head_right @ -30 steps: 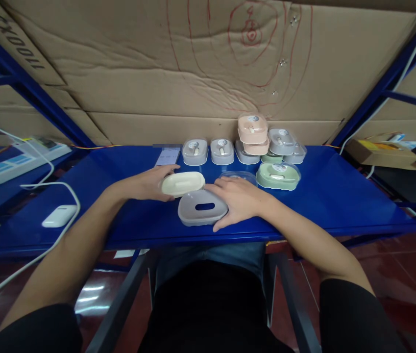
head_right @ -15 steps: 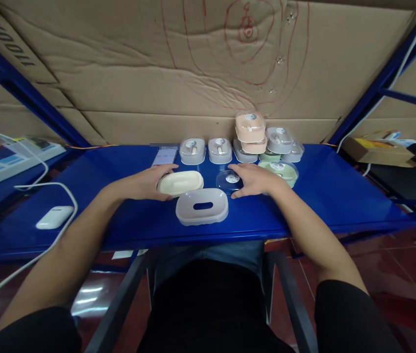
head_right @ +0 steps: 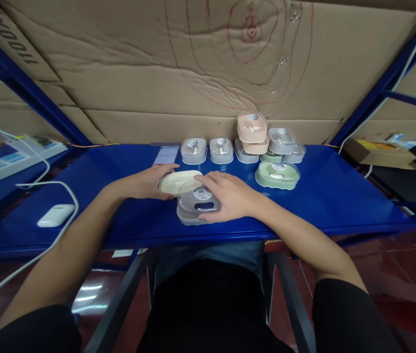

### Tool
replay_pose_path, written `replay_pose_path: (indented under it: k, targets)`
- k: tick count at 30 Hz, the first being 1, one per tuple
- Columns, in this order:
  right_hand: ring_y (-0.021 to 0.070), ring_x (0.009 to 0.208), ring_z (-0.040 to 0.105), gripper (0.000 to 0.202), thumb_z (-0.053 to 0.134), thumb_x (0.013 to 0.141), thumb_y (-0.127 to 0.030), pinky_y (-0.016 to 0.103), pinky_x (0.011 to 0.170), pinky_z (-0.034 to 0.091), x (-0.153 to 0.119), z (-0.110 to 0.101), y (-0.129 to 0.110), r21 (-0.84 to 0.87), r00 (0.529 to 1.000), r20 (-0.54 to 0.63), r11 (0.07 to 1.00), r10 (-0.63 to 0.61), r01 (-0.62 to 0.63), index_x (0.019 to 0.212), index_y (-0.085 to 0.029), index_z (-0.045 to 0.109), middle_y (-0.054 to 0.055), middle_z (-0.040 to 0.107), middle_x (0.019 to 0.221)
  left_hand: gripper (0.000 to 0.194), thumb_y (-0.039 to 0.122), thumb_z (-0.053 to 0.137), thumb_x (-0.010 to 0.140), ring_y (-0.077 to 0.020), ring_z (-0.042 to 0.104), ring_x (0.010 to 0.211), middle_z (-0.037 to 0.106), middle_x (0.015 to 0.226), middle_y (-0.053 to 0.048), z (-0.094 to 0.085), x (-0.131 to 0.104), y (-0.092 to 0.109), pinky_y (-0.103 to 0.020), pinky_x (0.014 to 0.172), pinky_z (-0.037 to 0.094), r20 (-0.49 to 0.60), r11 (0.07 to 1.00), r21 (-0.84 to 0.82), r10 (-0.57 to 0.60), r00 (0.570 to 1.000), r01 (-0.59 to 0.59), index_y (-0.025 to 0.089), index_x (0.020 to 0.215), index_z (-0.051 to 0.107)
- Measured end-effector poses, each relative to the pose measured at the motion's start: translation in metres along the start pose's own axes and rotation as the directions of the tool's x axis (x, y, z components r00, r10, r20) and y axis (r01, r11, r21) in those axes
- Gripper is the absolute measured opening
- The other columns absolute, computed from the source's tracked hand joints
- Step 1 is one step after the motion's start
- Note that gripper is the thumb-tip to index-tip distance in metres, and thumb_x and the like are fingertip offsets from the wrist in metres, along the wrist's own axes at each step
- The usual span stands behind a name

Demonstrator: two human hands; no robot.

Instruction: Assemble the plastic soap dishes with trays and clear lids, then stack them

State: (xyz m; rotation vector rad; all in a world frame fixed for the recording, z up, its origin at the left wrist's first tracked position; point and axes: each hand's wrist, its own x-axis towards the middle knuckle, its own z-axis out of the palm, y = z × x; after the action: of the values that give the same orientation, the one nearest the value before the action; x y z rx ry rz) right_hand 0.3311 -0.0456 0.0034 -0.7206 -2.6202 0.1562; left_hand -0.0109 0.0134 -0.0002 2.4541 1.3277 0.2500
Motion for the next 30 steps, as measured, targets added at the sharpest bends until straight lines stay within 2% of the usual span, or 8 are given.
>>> replay_pose_path:
  k: [3,7,13,18,25,30]
  targets:
    - [0.0457,0.132,0.072,0.101,0.084,0.091,-0.069,0.064,0.111,0.061,0.003,0.009,-0.007,-0.034,0.998,0.054,0.999,0.017,-0.015,0.168,-0.014,0.051,0.025,0.072,0.148,0.114,0.057,0.09,0.071,-0.048,0.059,0.154,0.065,0.164,-0.024,0.001,0.0,-0.001,-0.057,0.123,0.049,0.012,1.0,0.012,-0.025,1.0,0.025,0.017,0.17,0.05]
    - [0.0466,0.131,0.073,0.102,0.083,0.092,-0.069,0.065,0.109,0.061,0.005,0.009,-0.009,-0.06,0.994,0.096,0.997,0.052,-0.046,0.169,-0.01,0.051,0.027,0.072,0.147,0.116,0.058,0.089,0.07,-0.0465,0.06,0.153,0.063,0.166,-0.024,0.0,0.001,0.0,-0.056,0.124,0.049,0.027,1.0,0.02,-0.018,0.999,0.018,0.018,0.171,0.048]
    - [0.0463,0.132,0.072,0.104,0.085,0.091,-0.072,0.064,0.11,0.06,0.015,0.006,-0.019,-0.08,0.994,0.101,0.996,0.05,-0.042,0.169,-0.013,0.051,0.026,0.072,0.149,0.113,0.059,0.087,0.071,-0.0473,0.06,0.153,0.063,0.166,-0.024,-0.001,0.001,0.001,-0.057,0.125,0.048,0.028,1.0,0.005,-0.006,1.0,0.006,0.018,0.17,0.049]
    - [0.0459,0.132,0.071,0.101,0.085,0.092,-0.068,0.064,0.114,0.057,0.02,0.007,-0.026,-0.097,0.987,0.146,0.994,0.066,-0.052,0.168,-0.01,0.053,0.026,0.073,0.146,0.116,0.059,0.087,0.07,-0.0472,0.06,0.153,0.064,0.164,-0.025,0.0,0.001,-0.001,-0.056,0.126,0.047,0.027,1.0,0.001,0.009,1.0,-0.009,0.018,0.171,0.048]
    - [0.0453,0.134,0.07,0.104,0.086,0.089,-0.071,0.063,0.114,0.057,0.02,0.007,-0.024,-0.074,0.994,0.102,0.997,0.041,-0.034,0.17,-0.016,0.051,0.023,0.072,0.147,0.114,0.061,0.088,0.071,-0.0495,0.057,0.156,0.063,0.167,-0.025,0.001,0.002,-0.003,-0.06,0.126,0.046,0.011,1.0,-0.006,0.008,1.0,-0.008,0.019,0.169,0.05]
    - [0.0457,0.136,0.07,0.103,0.086,0.092,-0.067,0.062,0.115,0.057,0.025,0.006,-0.031,-0.09,0.985,0.16,0.995,0.064,-0.05,0.169,-0.01,0.051,0.027,0.073,0.147,0.117,0.061,0.089,0.069,-0.049,0.059,0.154,0.064,0.165,-0.024,-0.001,0.002,0.0,-0.057,0.125,0.047,0.027,1.0,-0.001,-0.005,1.0,0.005,0.019,0.17,0.049]
